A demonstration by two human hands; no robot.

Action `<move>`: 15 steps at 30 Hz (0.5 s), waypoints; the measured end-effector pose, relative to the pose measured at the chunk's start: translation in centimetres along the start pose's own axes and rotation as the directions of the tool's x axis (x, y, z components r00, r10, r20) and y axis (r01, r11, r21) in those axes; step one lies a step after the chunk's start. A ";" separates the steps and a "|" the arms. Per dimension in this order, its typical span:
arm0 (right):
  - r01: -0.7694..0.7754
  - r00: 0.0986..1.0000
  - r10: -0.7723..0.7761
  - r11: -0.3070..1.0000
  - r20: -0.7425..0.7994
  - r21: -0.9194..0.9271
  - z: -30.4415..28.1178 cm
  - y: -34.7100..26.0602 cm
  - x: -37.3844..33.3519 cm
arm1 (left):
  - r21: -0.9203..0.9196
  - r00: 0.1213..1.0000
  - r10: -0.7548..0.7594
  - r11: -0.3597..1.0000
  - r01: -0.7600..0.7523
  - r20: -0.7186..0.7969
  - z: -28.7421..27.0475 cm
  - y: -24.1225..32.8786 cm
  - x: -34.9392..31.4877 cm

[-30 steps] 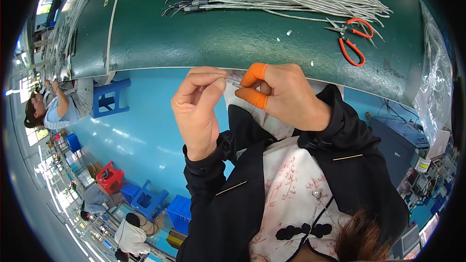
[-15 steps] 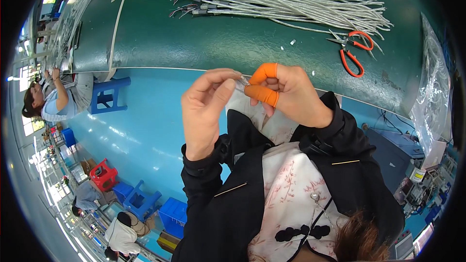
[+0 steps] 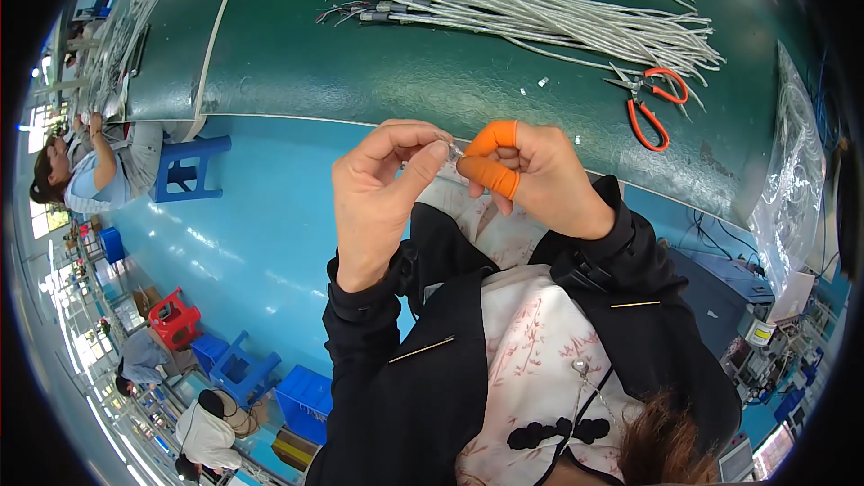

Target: The person picks up a wire, trims the insulation with shears, and pulls the casing off by hand. They then slide a small metal sleeve onto the wire, press it into place, and place the finished wire onto a pile.

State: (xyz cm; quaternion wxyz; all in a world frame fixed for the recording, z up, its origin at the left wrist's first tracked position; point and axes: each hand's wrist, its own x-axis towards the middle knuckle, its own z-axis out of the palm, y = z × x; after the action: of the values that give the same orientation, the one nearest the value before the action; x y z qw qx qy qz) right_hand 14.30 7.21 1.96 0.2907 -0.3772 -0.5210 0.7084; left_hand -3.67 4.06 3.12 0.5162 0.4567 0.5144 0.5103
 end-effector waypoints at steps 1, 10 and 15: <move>-0.002 1.000 0.002 1.000 0.001 -0.001 0.0 0.0 0.0 | 0.013 1.000 -0.004 1.000 0.004 -0.009 0.0 0.0 0.0; 0.082 0.995 -0.083 0.997 -0.063 -0.013 0.7 0.9 0.2 | -0.110 0.989 0.007 0.994 -0.023 -0.147 1.3 -1.0 -0.2; 0.098 0.991 -0.078 0.978 -0.108 0.186 1.4 1.1 0.4 | -0.411 0.972 -0.120 0.911 0.027 -0.203 2.4 -1.6 -0.2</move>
State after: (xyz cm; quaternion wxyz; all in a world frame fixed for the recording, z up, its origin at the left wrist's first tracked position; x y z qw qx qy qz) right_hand 12.86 6.47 1.11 0.3824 -0.3591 -0.4515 0.7218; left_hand -1.15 3.86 1.71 0.5571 0.2594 0.4692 0.6342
